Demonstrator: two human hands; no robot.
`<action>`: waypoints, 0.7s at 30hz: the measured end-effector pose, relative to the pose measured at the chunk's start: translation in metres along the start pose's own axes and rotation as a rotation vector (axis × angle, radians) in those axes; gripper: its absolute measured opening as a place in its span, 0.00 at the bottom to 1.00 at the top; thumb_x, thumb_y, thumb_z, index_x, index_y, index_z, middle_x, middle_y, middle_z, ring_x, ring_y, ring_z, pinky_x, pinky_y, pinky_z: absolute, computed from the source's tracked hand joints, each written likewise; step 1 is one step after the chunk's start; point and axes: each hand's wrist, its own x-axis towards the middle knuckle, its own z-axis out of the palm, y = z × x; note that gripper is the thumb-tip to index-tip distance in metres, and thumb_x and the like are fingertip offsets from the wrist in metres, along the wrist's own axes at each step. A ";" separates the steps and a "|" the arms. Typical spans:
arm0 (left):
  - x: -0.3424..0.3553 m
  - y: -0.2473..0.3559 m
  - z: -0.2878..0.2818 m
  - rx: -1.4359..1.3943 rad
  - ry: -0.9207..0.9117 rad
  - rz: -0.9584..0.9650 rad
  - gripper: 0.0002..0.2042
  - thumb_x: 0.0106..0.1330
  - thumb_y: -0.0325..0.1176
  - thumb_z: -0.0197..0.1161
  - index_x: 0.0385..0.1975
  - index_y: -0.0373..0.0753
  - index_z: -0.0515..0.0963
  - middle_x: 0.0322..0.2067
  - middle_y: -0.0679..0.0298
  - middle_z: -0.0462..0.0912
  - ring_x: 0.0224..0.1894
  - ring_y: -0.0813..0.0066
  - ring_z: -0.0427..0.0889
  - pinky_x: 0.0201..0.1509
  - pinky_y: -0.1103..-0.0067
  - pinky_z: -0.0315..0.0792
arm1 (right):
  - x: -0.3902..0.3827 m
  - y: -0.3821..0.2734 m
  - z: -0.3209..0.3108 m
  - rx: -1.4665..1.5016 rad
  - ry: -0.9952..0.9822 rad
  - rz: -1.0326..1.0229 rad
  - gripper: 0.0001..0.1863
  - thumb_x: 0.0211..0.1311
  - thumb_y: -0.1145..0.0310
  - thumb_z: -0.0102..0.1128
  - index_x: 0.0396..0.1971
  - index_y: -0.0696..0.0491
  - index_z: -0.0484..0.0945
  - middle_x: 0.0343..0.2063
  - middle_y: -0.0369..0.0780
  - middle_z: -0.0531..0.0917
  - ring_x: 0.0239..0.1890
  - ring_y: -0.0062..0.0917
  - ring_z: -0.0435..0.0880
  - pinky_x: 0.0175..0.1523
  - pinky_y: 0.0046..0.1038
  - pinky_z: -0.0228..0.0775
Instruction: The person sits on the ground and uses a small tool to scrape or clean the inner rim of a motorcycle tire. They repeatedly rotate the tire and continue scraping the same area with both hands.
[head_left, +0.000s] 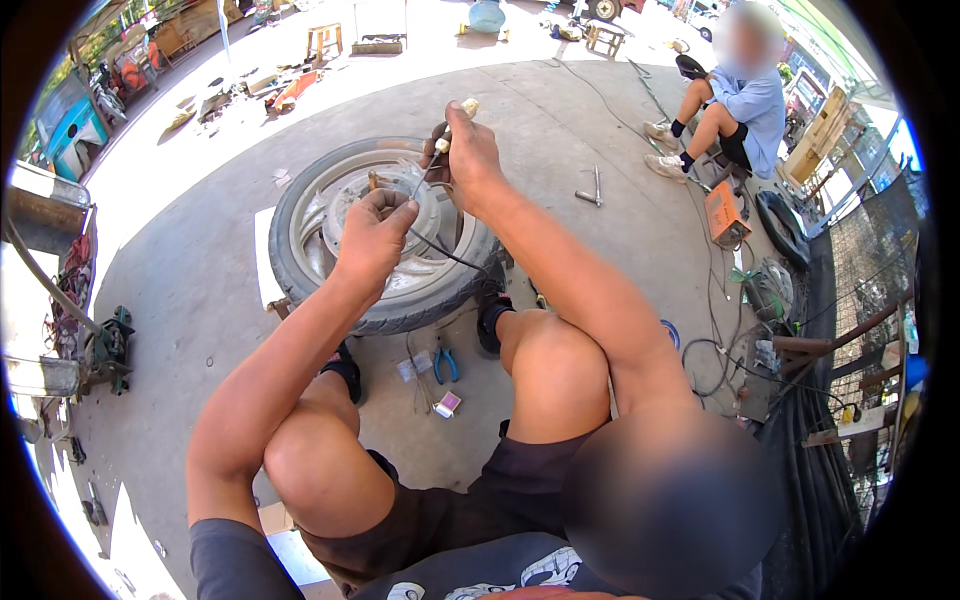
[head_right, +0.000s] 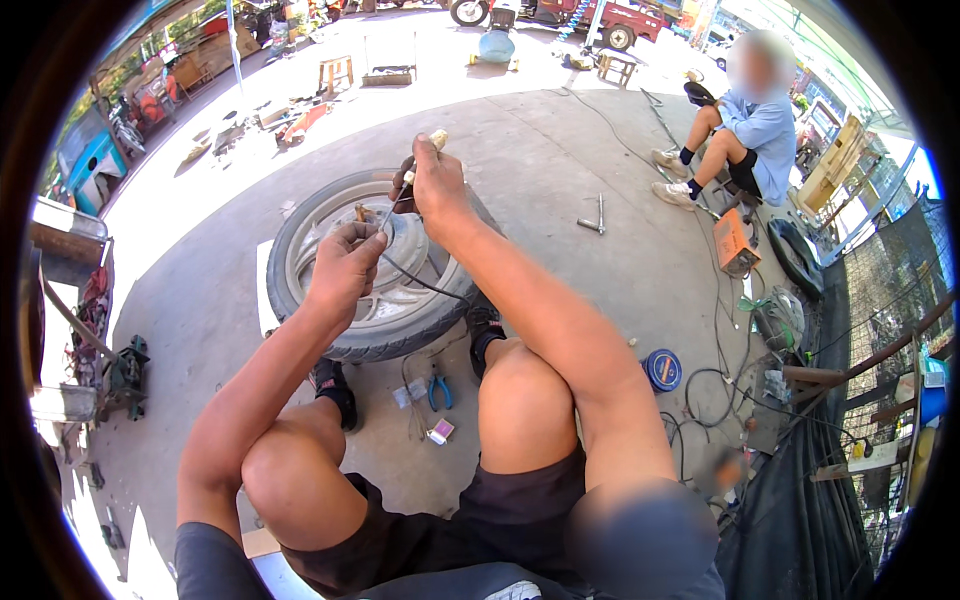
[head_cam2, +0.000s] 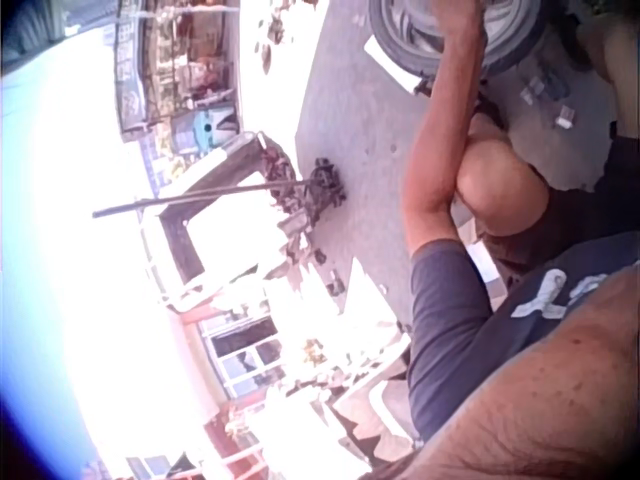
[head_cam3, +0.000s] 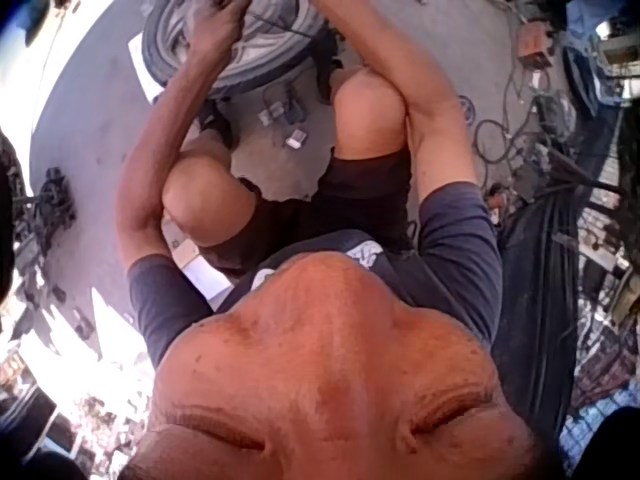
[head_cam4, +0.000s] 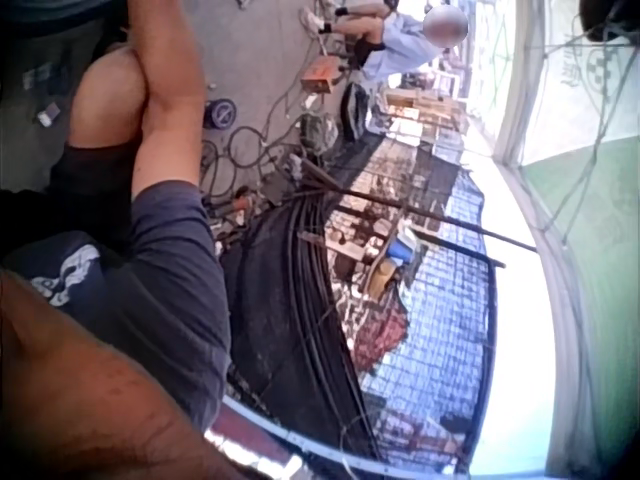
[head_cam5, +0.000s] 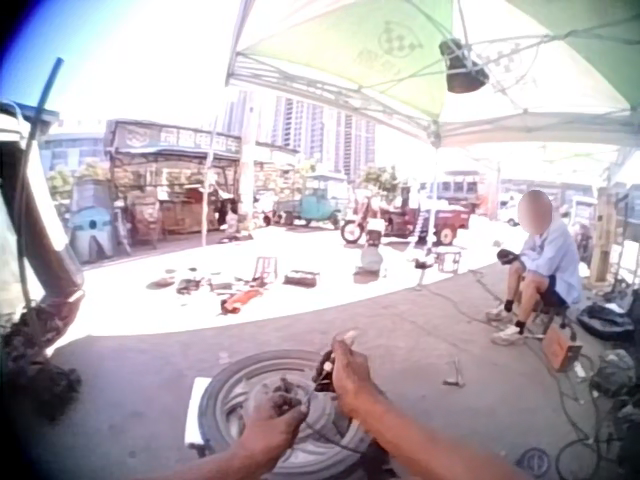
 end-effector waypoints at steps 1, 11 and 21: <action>0.000 -0.001 0.000 0.008 -0.008 0.006 0.11 0.69 0.35 0.64 0.41 0.35 0.74 0.17 0.75 0.66 0.15 0.87 0.60 0.17 0.84 0.52 | 0.000 0.001 0.000 -0.001 0.001 0.002 0.23 0.74 0.48 0.48 0.30 0.54 0.72 0.21 0.41 0.79 0.19 0.27 0.80 0.22 0.29 0.74; 0.000 0.000 -0.005 0.143 0.025 0.022 0.10 0.67 0.32 0.65 0.39 0.30 0.79 0.24 0.69 0.75 0.25 0.84 0.69 0.29 0.81 0.63 | -0.005 -0.001 0.003 -0.138 -0.071 -0.033 0.24 0.76 0.47 0.44 0.30 0.54 0.72 0.21 0.38 0.78 0.21 0.25 0.80 0.23 0.28 0.73; 0.000 -0.002 -0.013 0.174 0.073 0.001 0.09 0.65 0.30 0.65 0.37 0.28 0.80 0.28 0.65 0.80 0.31 0.81 0.73 0.37 0.79 0.68 | -0.006 0.003 0.006 -0.170 -0.166 -0.020 0.24 0.75 0.49 0.46 0.29 0.55 0.74 0.22 0.39 0.80 0.22 0.24 0.82 0.27 0.28 0.78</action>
